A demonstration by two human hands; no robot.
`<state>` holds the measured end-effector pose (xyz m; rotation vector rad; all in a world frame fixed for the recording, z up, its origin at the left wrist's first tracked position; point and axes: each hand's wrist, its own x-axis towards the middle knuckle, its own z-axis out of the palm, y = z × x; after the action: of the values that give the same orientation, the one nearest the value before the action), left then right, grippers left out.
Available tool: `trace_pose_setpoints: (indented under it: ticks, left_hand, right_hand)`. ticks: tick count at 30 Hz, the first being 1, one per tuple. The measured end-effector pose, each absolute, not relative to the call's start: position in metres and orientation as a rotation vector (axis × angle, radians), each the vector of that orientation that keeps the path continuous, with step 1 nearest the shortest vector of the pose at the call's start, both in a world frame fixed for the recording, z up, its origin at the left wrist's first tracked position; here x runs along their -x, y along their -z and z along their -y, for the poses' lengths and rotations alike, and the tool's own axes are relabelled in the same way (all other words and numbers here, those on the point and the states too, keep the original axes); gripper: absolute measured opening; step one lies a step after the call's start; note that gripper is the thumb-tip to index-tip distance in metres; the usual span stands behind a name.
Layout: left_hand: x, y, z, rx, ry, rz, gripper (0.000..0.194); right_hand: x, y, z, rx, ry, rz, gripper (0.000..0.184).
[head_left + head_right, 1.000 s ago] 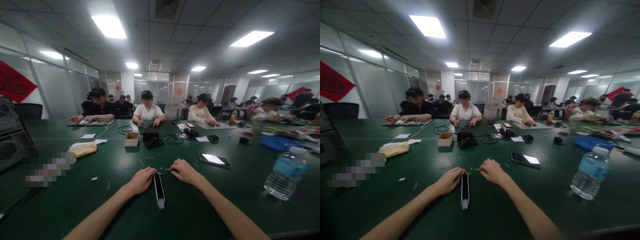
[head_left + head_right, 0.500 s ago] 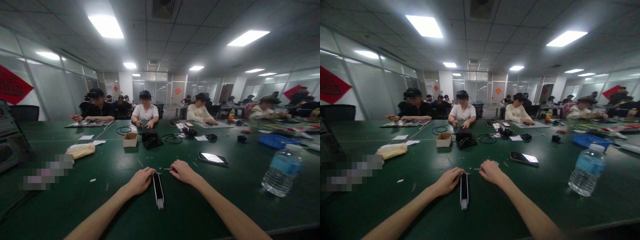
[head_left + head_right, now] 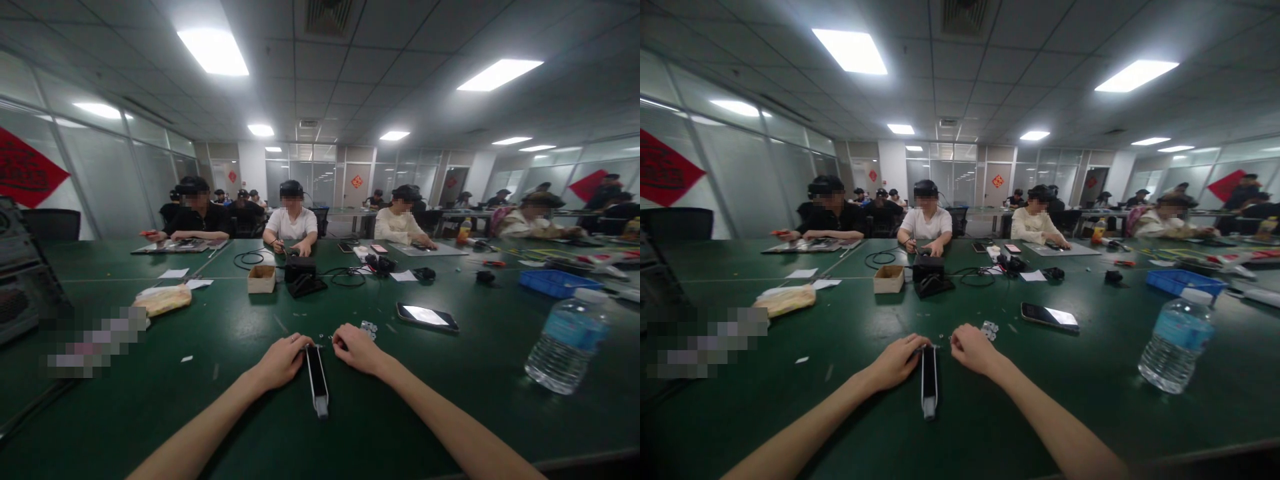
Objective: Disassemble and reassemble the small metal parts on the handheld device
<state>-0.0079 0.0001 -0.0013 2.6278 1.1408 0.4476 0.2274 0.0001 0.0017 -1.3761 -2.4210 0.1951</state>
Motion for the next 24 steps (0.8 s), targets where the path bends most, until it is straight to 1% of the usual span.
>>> trace_pose_setpoints:
  ticks: [8,18,24]
  left_hand:
    - [0.009,0.002,0.0,-2.612,-0.43,-1.152,0.033]
    - [0.008,0.006,-0.002,-2.652,-0.468,-1.127,0.035]
    - [0.008,0.005,-0.002,-2.643,-0.471,-1.127,0.033]
  right_hand:
    - [-0.223,0.005,0.001,1.233,-0.271,2.413,0.011]
    - [-0.219,0.009,0.0,1.157,-0.206,2.381,0.006]
    - [-0.219,0.011,0.0,1.149,-0.231,2.397,0.007]
